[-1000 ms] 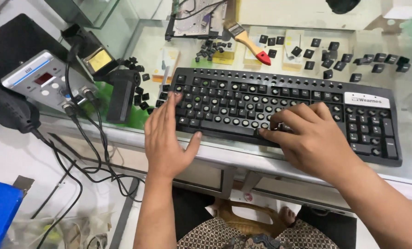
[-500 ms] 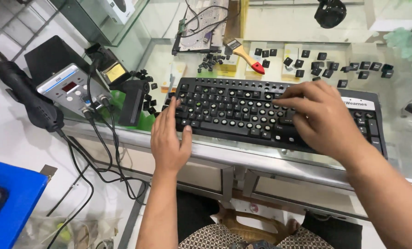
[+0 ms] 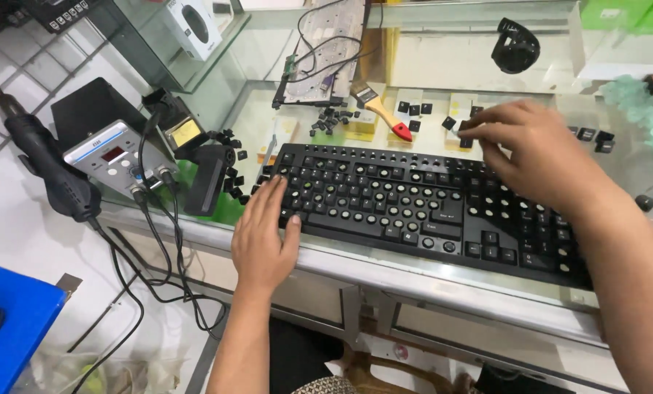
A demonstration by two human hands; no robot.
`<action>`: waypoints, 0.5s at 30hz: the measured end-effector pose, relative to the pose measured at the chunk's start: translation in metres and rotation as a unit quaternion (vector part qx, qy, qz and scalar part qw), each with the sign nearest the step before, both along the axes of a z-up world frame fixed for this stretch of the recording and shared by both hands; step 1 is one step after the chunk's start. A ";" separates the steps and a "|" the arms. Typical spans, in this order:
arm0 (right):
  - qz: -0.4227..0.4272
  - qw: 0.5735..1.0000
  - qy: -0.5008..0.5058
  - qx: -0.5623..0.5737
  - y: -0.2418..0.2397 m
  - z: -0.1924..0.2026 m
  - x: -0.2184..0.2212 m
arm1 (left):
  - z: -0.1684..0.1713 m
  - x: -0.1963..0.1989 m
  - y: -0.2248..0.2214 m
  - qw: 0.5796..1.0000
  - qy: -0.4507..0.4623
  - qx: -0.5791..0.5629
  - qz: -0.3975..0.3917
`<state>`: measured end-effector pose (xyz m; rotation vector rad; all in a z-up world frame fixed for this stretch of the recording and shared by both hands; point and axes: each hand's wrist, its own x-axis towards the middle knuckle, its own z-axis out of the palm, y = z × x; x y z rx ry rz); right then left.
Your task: The person is manually attaching individual keycaps to a keyboard base at a repair station.
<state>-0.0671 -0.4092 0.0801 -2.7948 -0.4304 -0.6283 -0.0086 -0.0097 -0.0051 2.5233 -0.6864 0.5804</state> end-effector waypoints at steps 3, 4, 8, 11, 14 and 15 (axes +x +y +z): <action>-0.002 0.996 0.085 -0.017 0.004 -0.010 -0.001 | 0.003 -0.002 -0.002 0.999 -0.028 -0.017 -0.008; -0.003 0.996 0.083 -0.015 0.008 -0.010 -0.002 | 0.003 -0.001 -0.003 0.999 -0.031 -0.015 -0.010; 0.064 0.993 0.100 -0.002 0.024 -0.015 -0.003 | -0.001 -0.001 -0.002 0.999 -0.023 -0.024 -0.013; 0.098 0.991 0.088 0.001 0.031 -0.012 -0.007 | -0.002 -0.001 -0.001 0.999 -0.022 -0.022 -0.013; 0.091 0.991 0.102 0.003 0.038 -0.002 -0.011 | 0.000 0.000 -0.001 0.999 -0.037 -0.023 -0.025; 0.084 0.990 0.111 0.007 0.040 0.001 -0.012 | 0.001 0.000 -0.001 0.998 -0.045 -0.022 -0.027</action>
